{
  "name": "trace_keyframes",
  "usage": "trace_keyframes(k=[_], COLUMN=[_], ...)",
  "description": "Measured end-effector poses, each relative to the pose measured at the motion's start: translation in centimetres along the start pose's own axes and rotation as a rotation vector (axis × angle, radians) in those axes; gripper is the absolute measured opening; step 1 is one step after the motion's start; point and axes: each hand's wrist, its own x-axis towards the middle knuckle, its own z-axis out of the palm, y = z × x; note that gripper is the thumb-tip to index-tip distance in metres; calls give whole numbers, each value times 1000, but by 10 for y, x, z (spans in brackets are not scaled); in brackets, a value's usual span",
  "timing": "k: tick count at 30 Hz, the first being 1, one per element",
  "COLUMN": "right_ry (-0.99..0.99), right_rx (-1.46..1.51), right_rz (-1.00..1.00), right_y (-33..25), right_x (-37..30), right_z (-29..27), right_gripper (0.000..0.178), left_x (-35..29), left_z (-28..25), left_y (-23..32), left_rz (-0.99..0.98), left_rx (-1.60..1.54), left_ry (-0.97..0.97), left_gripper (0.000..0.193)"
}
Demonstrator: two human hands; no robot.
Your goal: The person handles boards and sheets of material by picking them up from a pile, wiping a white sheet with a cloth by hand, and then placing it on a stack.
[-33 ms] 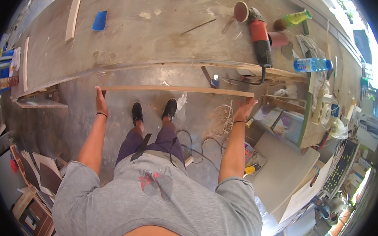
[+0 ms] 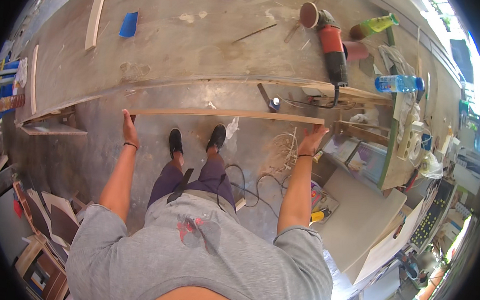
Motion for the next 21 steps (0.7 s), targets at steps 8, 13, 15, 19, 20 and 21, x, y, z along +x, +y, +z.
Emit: trace_keyframes(k=[8,13,15,19,20,21], right_ry=[-21,-65,-94,-99,-111,-130], right_rx=[-38,-109,-123,-122,-120,-120], right_rz=[-8,11,5,-5,10,27], right_y=[2,6,6,3,1,-1], right_x=[1,9,11,27,32,36], right_z=[14,23,35,50,55,60], right_gripper=[83,83,83,81,82,83], left_x=[0,18,30,38,39,45], left_z=[-23,-20,-27,-15,-10,-12], left_y=[-23,-35,-47,-30,-15,-13], left_rz=[-68,-98,-57,-58,-93,-85], left_rx=[43,43,94,98,55,50], left_ry=[43,49,8,-80,-77,-91], left_gripper=[89,89,85,83,85,85])
